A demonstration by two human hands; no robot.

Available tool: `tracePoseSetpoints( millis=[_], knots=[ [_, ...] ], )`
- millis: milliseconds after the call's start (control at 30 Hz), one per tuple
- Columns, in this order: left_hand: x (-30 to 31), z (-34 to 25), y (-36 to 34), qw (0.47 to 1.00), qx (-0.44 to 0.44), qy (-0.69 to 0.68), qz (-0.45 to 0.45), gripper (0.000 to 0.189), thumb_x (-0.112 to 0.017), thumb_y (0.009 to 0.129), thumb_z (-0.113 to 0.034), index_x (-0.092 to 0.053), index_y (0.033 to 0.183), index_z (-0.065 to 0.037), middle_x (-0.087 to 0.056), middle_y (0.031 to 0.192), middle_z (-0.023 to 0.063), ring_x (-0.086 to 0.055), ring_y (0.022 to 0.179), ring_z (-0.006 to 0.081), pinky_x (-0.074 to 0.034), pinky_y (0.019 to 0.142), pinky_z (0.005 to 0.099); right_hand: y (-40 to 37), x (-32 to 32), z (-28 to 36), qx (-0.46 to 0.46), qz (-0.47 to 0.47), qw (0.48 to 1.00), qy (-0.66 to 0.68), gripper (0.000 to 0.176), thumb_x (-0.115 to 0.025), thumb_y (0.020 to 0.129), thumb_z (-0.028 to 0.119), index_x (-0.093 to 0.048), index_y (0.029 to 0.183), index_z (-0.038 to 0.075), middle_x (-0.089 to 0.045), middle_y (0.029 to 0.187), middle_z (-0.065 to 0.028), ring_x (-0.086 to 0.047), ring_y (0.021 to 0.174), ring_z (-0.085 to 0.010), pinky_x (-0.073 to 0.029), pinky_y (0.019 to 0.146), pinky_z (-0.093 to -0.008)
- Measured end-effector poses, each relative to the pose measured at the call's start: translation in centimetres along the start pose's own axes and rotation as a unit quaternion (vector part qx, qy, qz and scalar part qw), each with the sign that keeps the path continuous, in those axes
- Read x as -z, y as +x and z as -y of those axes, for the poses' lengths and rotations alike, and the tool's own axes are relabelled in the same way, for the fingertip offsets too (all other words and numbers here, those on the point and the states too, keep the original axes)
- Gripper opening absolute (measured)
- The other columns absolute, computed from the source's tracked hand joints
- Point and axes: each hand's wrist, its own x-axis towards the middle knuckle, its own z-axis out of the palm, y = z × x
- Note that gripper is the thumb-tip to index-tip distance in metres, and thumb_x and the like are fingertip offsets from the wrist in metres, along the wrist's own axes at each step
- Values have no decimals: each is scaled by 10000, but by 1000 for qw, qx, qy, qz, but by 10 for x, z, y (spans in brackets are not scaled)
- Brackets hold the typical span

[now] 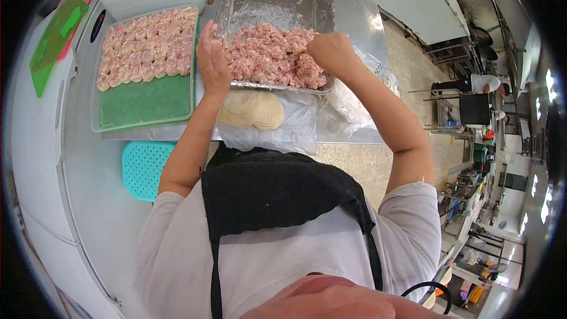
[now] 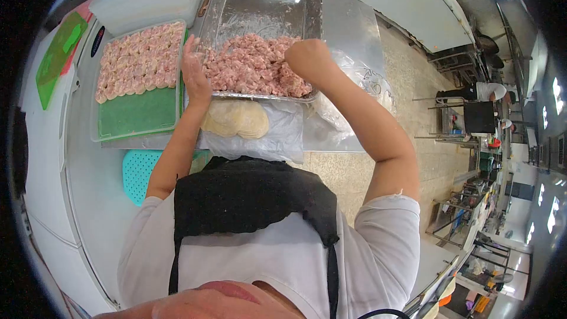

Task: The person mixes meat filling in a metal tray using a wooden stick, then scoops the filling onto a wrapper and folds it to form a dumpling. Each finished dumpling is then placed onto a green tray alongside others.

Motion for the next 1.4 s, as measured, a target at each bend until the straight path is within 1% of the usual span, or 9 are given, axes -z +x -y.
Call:
tracePoseSetpoints(
  millis=[167, 233, 333, 367, 567, 667, 1133, 1200, 1400],
  knots=[
    [1, 9, -2, 999, -13, -42, -31, 578, -231, 1028, -418, -405, 1387, 1, -446, 1399, 187, -402, 1299, 337, -254, 1102, 421, -27, 54, -46, -33, 27, 999, 8, 195, -635, 815, 245, -688, 677, 118, -673, 747, -66, -690, 745, -246, -526, 584, -351],
    [1, 8, -3, 999, -10, -40, -28, 590, -225, 1027, -427, -401, 1388, 6, -444, 1402, 190, -398, 1302, 340, -253, 1104, 422, -38, 72, -64, -46, 89, 993, -63, 235, -639, 825, 309, -689, 698, 117, -679, 773, -54, -689, 744, -237, -527, 590, -346],
    [0, 6, -3, 999, 2, -37, -18, 617, -212, 1024, -449, -392, 1390, 15, -438, 1406, 193, -391, 1307, 344, -250, 1107, 423, -58, 24, -72, 27, 92, 988, -121, 259, -668, 772, 328, -695, 684, 86, -671, 675, -56, -683, 678, -235, -504, 550, -357],
    [0, 5, -3, 999, 13, -38, -11, 632, -205, 1022, -462, -387, 1391, 19, -435, 1408, 193, -389, 1309, 345, -249, 1107, 424, -63, 0, -70, 68, 67, 992, -87, 277, -660, 786, 340, -696, 685, 85, -659, 651, -54, -677, 661, -238, -500, 545, -358],
    [-3, -5, -3, 1000, 8, 8, -10, 654, -203, 1019, -485, -387, 1390, 20, -438, 1404, 191, -391, 1309, 340, -246, 1113, 422, -71, -48, -49, -19, 67, 982, 177, 291, -625, 840, 440, -710, 838, 162, -652, 777, -28, -663, 778, -239, -513, 632, -396],
    [-3, -7, -2, 1000, -3, 15, -8, 646, -206, 1019, -482, -386, 1392, 14, -438, 1405, 188, -392, 1311, 337, -246, 1115, 425, -52, -79, -41, 14, 17, 977, 213, 312, -612, 848, 456, -698, 888, 158, -645, 765, -39, -657, 761, -257, -509, 628, -408],
    [-5, 1, -4, 999, -19, 47, 7, 642, -261, 1004, -480, -387, 1382, 23, -452, 1385, 191, -407, 1289, 342, -256, 1097, 422, -13, -95, -62, 61, -14, 929, 365, 295, -647, 862, 357, -649, 808, 67, -653, 778, -118, -620, 737, -341, -482, 624, -414],
    [-5, 0, -5, 999, -27, 43, 0, 634, -273, 1003, -473, -391, 1378, 25, -457, 1378, 192, -412, 1285, 339, -258, 1094, 420, -6, -106, -65, 68, -39, 933, 350, 276, -624, 884, 350, -660, 817, 85, -653, 770, -120, -622, 730, -345, -484, 623, -431],
    [-4, -4, -4, 999, -4, 45, 7, 622, -291, 1000, -465, -397, 1378, 17, -473, 1361, 192, -430, 1262, 338, -269, 1086, 417, 36, -90, -70, 25, 25, 970, 241, 294, -565, 917, 380, -695, 880, 119, -669, 785, -126, -636, 755, -346, -497, 643, -444]
  ],
)
